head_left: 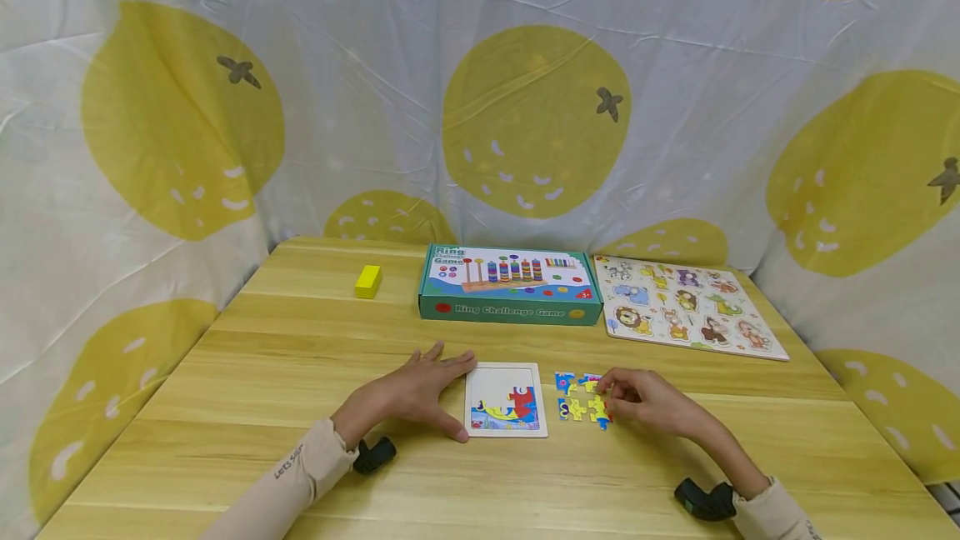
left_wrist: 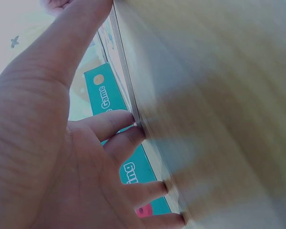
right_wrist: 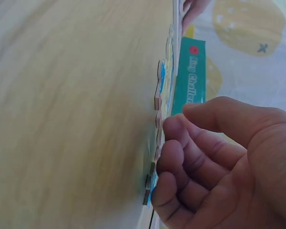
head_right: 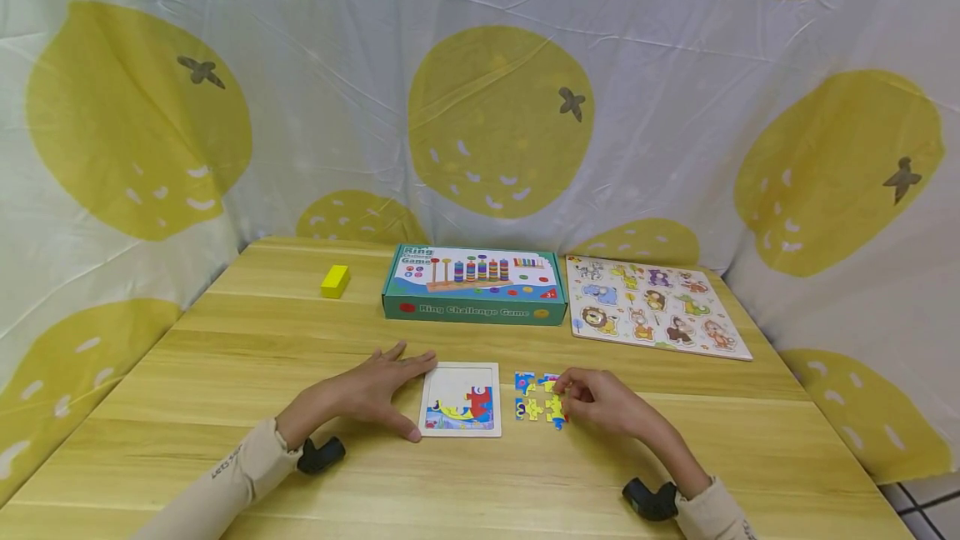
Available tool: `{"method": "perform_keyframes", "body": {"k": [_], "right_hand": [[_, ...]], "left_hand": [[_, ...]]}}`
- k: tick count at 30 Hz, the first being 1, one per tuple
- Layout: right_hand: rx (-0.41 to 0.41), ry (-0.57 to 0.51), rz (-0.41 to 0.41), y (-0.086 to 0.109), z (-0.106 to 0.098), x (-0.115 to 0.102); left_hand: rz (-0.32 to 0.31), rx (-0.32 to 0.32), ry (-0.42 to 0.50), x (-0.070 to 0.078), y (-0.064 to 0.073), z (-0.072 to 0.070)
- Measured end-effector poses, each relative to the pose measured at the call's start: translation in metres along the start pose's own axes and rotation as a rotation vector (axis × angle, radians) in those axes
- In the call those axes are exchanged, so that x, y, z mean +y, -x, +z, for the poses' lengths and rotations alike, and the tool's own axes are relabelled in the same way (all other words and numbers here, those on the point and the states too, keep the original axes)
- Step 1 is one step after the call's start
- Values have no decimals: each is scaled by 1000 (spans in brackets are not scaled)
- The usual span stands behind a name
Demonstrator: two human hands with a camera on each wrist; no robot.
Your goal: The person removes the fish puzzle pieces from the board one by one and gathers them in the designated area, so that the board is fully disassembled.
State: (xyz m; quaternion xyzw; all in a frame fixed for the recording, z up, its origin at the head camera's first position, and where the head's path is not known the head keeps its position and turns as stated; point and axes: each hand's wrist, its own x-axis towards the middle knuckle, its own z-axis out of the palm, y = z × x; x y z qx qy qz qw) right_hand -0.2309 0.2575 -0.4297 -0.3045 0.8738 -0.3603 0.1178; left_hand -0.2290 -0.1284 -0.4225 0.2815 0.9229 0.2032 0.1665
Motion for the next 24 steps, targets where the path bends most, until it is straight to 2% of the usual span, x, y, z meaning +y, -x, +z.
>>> {"method": "perform_keyframes", "body": {"k": [7, 11, 24], "right_hand": [[22, 32, 24, -4, -1, -12], [42, 64, 13, -8, 0, -13], [44, 62, -44, -22, 7, -25]], "left_hand": [[-13, -7, 0, 2, 0, -1], [-15, -8, 2, 2, 0, -2], [-14, -9, 12, 2, 1, -2]]}}
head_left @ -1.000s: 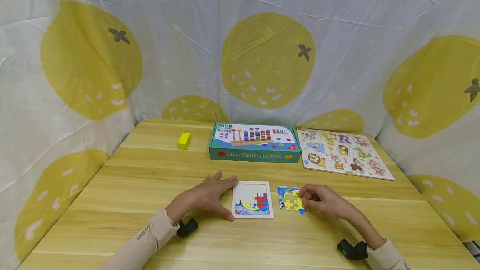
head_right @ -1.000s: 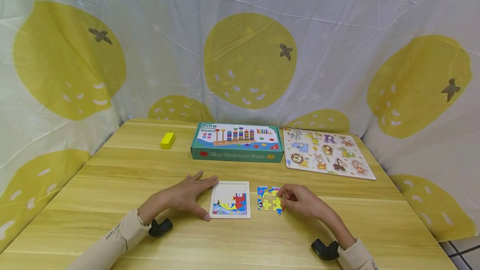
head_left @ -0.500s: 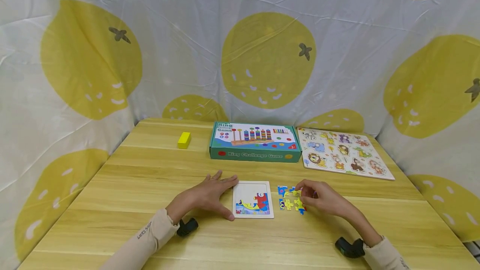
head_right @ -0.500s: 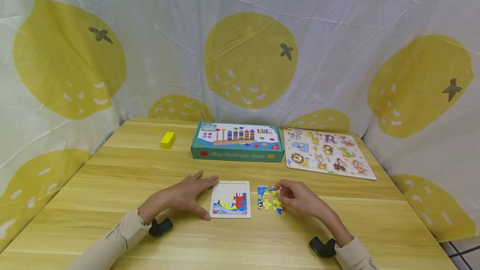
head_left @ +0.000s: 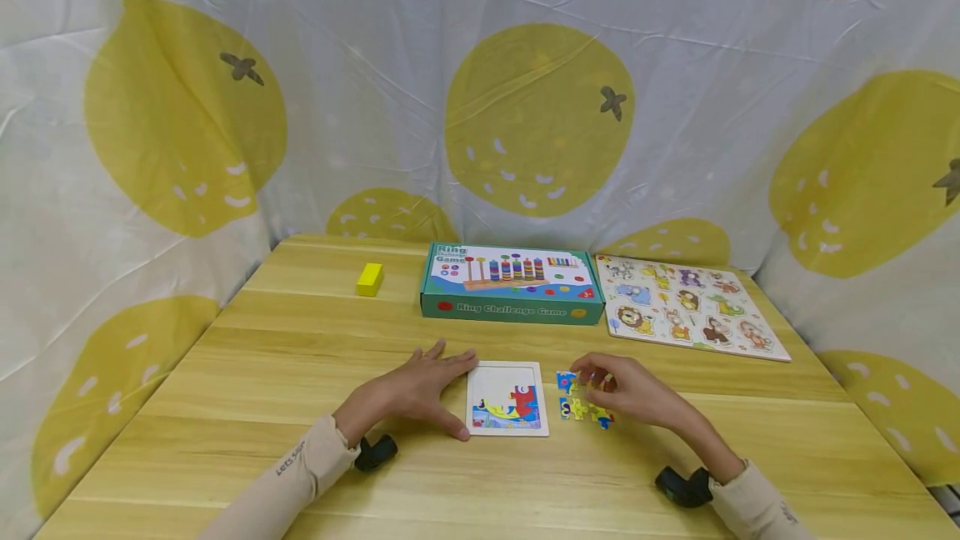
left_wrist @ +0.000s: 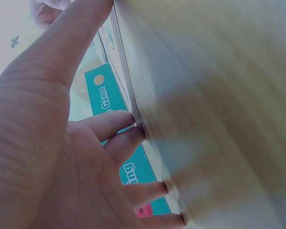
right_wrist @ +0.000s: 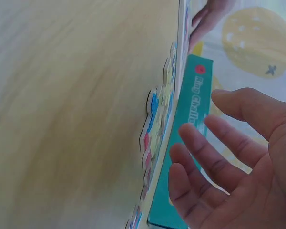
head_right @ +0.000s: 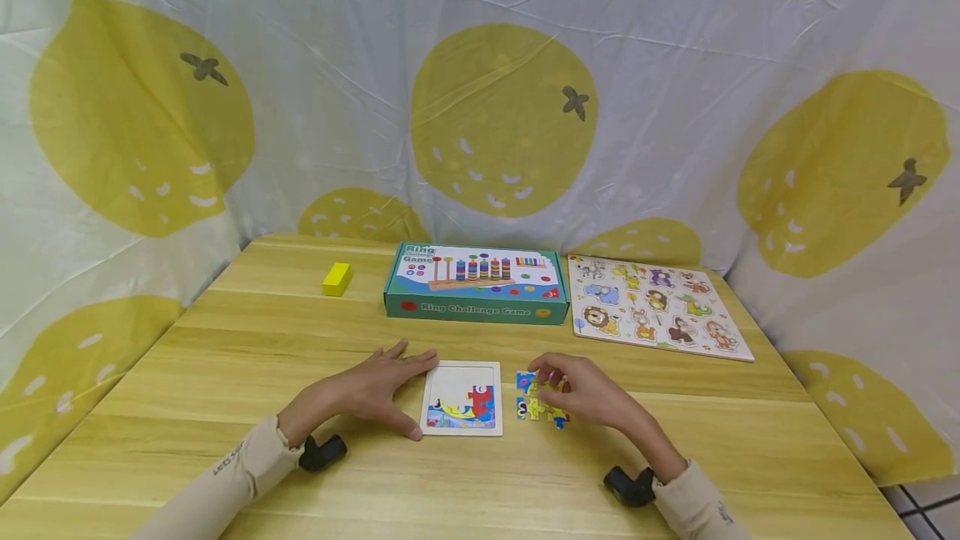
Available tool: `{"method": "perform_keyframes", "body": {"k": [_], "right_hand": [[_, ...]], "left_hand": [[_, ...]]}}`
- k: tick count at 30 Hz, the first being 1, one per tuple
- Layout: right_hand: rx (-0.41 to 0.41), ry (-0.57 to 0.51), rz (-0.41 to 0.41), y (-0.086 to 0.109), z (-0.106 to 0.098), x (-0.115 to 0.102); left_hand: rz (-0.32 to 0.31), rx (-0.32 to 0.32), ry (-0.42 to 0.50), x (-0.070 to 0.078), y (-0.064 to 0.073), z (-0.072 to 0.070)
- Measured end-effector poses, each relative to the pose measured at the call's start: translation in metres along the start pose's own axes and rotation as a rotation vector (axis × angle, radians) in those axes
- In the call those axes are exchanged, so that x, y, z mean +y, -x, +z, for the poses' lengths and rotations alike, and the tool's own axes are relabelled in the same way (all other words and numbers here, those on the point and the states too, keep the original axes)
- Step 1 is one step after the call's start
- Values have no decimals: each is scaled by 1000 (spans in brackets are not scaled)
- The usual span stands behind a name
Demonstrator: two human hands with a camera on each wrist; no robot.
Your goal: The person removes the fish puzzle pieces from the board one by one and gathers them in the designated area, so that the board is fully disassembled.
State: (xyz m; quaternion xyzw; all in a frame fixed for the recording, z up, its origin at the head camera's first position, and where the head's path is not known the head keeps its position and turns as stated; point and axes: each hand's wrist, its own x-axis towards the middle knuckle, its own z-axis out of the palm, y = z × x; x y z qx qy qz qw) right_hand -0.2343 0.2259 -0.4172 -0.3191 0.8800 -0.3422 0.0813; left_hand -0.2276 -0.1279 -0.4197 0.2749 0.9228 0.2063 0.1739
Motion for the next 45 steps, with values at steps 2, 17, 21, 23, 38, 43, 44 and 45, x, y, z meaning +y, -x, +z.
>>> {"method": "perform_keyframes", "body": {"k": [2, 17, 21, 23, 38, 43, 44, 45], "right_hand": [[-5, -2, -16, -3, 1, -2], [-79, -56, -51, -23, 17, -13], [-86, -52, -71, -28, 21, -16], [-88, -50, -79, -30, 22, -17], [-156, -48, -55, -45, 32, -25], [-161, -59, -35, -47, 34, -27], [-161, -60, -30, -48, 34, -27], [-161, -58, -28, -48, 34, -27]], "left_hand": [[1, 1, 0, 0, 0, 0], [4, 5, -7, 1, 0, 0], [4, 8, -2, 2, 1, 0], [3, 8, 0, 2, 1, 0], [-9, 4, -5, 1, -1, 1], [-12, 4, -11, 0, -2, 1], [-13, 4, -13, 0, -2, 1], [-13, 4, -13, 0, -2, 1]]}}
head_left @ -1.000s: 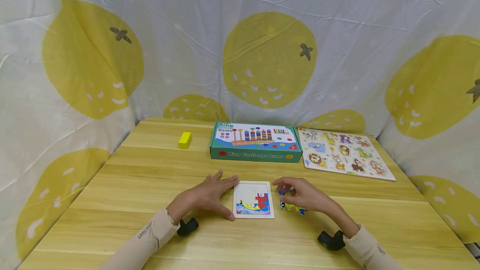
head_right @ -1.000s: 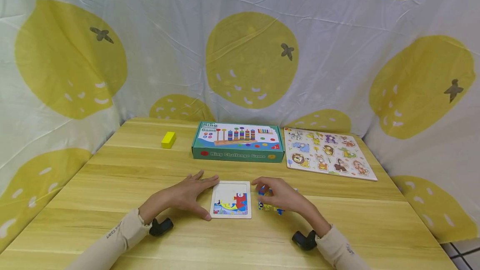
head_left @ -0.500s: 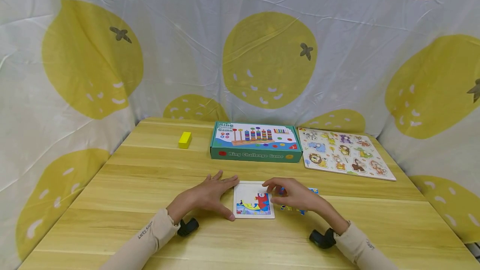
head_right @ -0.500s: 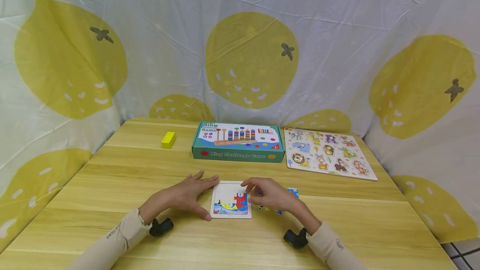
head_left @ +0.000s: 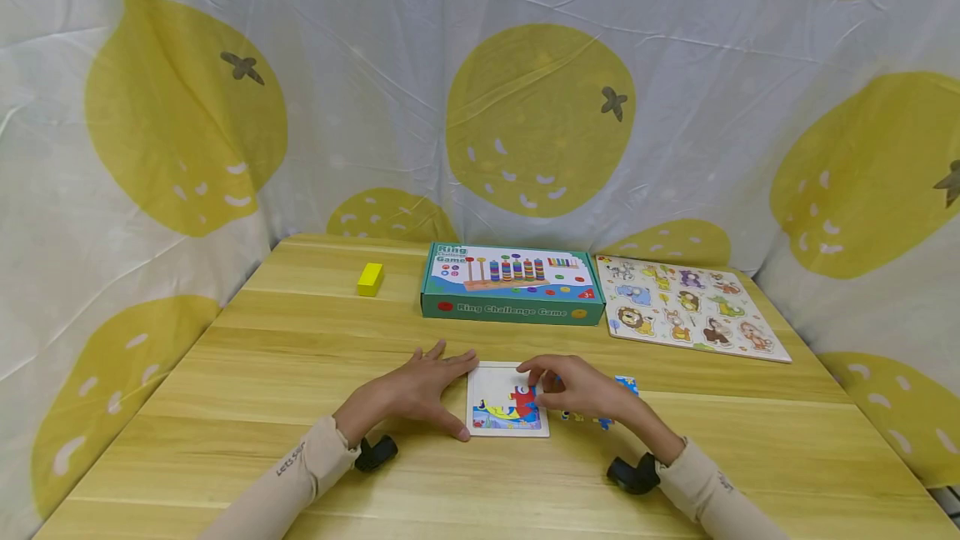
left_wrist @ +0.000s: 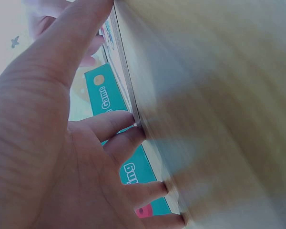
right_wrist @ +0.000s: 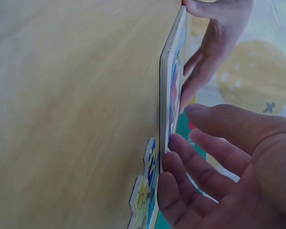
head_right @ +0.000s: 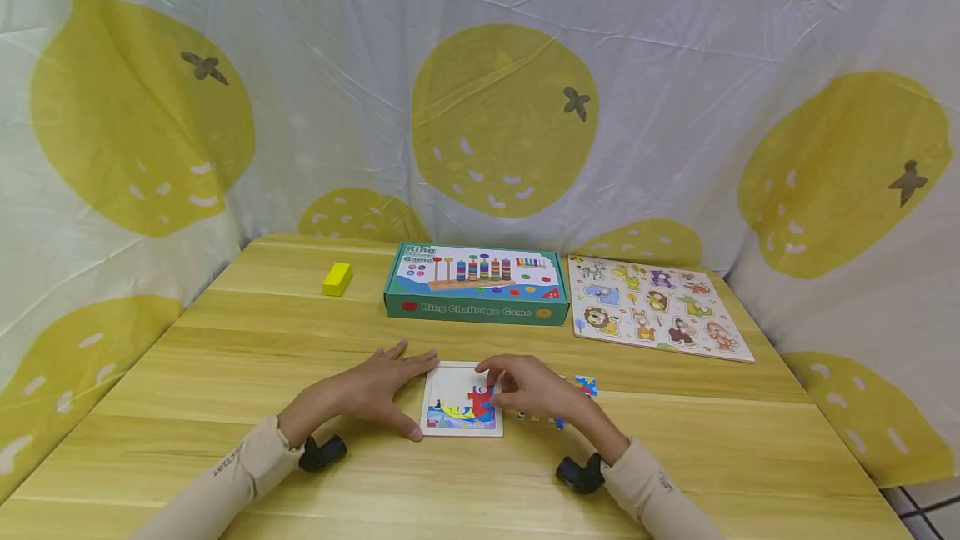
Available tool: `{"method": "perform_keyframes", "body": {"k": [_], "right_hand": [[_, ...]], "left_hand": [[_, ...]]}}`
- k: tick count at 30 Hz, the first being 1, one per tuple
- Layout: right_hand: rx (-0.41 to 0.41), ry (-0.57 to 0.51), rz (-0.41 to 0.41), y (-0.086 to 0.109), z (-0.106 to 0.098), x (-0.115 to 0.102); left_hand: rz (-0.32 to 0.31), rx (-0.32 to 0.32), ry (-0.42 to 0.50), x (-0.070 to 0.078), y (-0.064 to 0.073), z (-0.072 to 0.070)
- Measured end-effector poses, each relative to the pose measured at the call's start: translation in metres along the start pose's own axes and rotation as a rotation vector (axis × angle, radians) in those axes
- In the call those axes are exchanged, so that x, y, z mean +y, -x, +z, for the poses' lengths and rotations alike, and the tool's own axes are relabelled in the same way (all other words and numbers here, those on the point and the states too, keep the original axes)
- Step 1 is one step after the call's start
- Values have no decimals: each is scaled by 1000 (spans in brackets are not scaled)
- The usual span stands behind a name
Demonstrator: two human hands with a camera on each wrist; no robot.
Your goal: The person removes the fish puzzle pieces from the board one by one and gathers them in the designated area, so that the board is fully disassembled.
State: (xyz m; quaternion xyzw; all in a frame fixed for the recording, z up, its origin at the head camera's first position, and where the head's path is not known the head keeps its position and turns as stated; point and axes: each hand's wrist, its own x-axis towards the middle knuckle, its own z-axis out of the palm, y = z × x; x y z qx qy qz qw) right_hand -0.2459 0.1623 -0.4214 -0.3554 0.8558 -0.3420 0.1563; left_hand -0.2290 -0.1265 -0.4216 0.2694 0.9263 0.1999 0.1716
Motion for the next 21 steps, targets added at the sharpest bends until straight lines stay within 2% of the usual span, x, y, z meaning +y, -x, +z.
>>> {"method": "perform_keyframes", "body": {"k": [21], "right_hand": [[11, 99, 8, -6, 7, -1]], "left_hand": [[17, 1, 2, 0, 1, -1]]}}
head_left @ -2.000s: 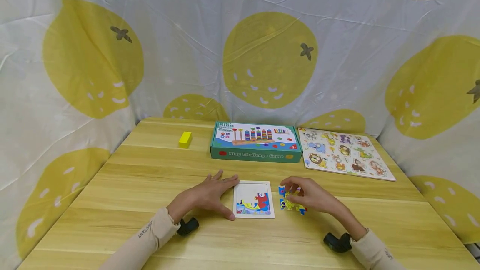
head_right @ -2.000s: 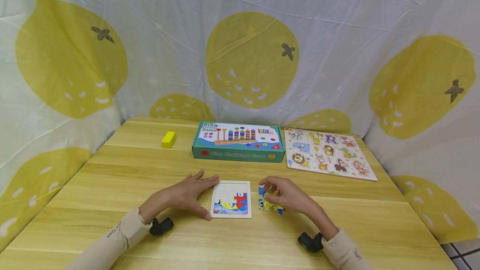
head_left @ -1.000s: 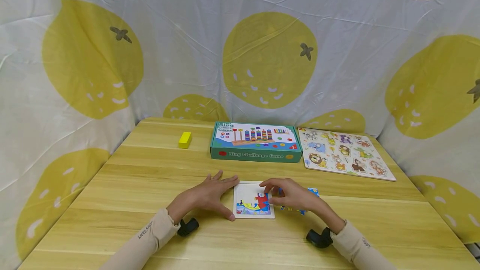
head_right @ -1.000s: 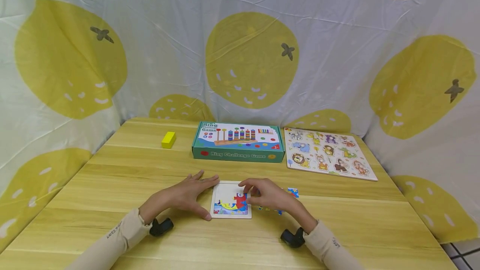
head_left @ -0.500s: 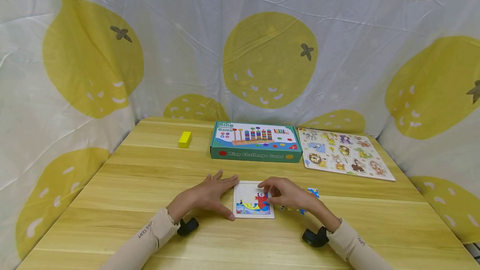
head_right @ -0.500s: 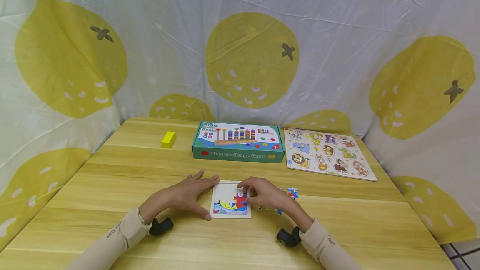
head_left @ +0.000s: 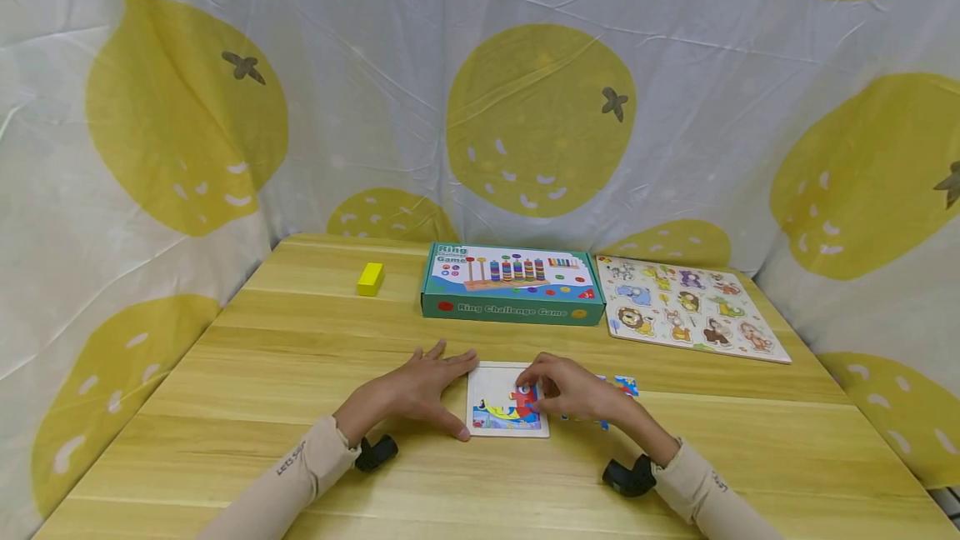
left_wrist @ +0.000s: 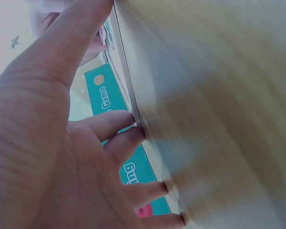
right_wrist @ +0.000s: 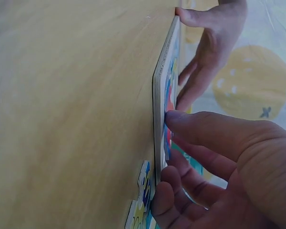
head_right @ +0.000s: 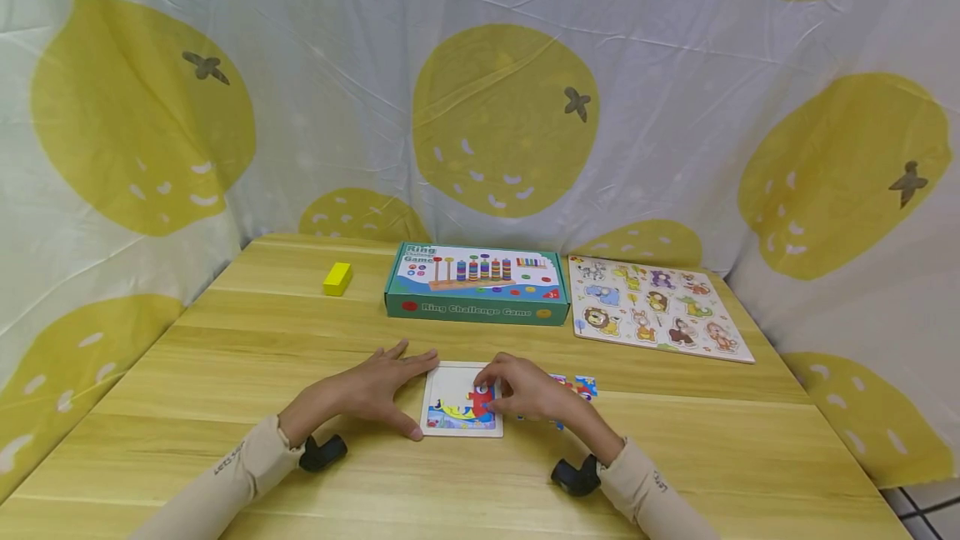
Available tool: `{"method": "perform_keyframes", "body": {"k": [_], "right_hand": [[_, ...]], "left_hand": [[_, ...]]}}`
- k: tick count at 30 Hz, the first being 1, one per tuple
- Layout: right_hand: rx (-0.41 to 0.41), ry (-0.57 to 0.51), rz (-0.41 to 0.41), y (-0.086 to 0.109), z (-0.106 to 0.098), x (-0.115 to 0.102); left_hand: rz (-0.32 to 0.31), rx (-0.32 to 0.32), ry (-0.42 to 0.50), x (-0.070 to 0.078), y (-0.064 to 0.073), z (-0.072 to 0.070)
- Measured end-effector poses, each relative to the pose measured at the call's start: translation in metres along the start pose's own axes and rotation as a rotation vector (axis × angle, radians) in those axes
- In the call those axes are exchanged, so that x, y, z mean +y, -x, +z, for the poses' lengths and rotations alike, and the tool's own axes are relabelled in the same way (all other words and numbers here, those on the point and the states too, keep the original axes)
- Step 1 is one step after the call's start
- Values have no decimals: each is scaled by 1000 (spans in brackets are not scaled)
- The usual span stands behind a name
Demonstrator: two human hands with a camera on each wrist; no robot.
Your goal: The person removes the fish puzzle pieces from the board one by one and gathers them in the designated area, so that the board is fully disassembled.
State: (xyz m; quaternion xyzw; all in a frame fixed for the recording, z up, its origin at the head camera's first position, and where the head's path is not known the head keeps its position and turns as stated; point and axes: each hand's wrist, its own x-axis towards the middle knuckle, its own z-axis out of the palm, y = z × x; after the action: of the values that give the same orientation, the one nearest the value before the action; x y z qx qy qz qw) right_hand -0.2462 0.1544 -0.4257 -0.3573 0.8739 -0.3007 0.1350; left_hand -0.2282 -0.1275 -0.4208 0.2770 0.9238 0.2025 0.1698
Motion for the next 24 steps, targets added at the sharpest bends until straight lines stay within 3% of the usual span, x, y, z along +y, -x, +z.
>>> {"method": "perform_keyframes", "body": {"k": [24], "right_hand": [[-26, -45, 1, 0, 1, -1]], "left_hand": [[-1, 1, -5, 1, 0, -1]]}}
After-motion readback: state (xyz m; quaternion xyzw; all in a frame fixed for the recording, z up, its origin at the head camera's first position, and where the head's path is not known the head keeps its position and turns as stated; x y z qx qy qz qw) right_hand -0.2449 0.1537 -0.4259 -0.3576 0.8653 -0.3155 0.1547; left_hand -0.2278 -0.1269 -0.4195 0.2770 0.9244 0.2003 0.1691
